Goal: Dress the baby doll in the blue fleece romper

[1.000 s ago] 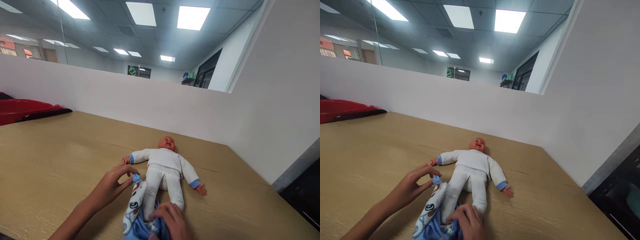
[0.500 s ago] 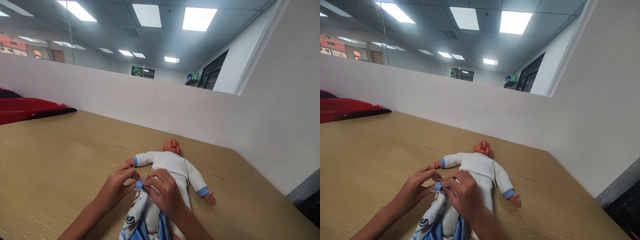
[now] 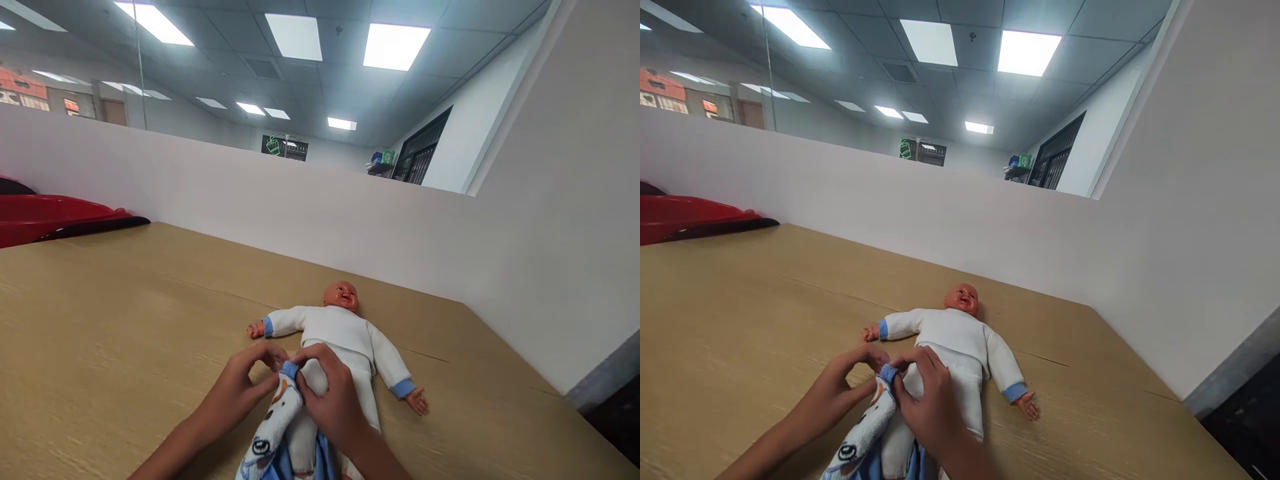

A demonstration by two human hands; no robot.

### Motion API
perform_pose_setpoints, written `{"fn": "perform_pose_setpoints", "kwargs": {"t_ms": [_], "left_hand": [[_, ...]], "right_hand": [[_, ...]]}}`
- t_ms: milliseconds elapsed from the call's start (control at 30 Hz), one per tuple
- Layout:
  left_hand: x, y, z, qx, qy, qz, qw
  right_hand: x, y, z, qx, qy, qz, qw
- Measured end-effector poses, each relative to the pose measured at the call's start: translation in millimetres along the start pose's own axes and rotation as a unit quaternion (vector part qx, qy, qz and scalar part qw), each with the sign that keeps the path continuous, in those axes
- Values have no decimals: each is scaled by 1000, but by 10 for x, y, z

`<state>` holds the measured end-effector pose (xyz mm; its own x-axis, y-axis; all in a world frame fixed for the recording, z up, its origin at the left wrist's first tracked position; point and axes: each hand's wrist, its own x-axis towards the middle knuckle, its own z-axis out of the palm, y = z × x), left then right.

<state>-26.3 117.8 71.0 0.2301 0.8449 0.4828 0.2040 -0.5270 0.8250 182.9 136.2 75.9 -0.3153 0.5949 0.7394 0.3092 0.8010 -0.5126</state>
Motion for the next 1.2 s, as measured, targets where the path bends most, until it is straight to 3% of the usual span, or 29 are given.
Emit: {"fn": "perform_pose_setpoints", "kwargs": {"t_ms": [200,333,400,467,533,567,633,700,900,1000,1100,1200], "left_hand": [[25,-63,-21,16,8,-33,999],[14,-116,-114,57,7,-56,997],[-47,-42,-141,96,38,-49,993],[-157,130,-126,141,72,-17,987],[-298,360,-68,189,46,40,980],[-368,473,-30,207,4,80,975],[-485,648,47,258,-84,150,951],[-556,722,105,304,-128,196,923],[-598,559,131,373,-149,258,879],[-648,454,95,356,-139,256,888],[-700,379,59,330,-162,224,902],[-684,373,50,304,-178,185,918]], "right_hand": [[59,-132,-86,-9,-8,89,996],[-178,-405,-270,-76,-67,144,984],[-405,-501,-368,-105,-126,123,979],[-660,-515,-443,-127,-154,50,979],[-890,-474,-494,-155,-147,-31,976],[-980,-450,-514,-175,-139,-59,973],[-1090,-427,-556,-214,-129,-87,964],[-1114,-447,-603,-231,-132,-86,960],[-1061,-574,-758,-192,-162,-17,968],[-1126,-612,-827,-198,-168,-31,965],[-1204,-641,-901,-180,-208,-78,958],[-1225,-656,-983,-80,-259,-68,960]]}}
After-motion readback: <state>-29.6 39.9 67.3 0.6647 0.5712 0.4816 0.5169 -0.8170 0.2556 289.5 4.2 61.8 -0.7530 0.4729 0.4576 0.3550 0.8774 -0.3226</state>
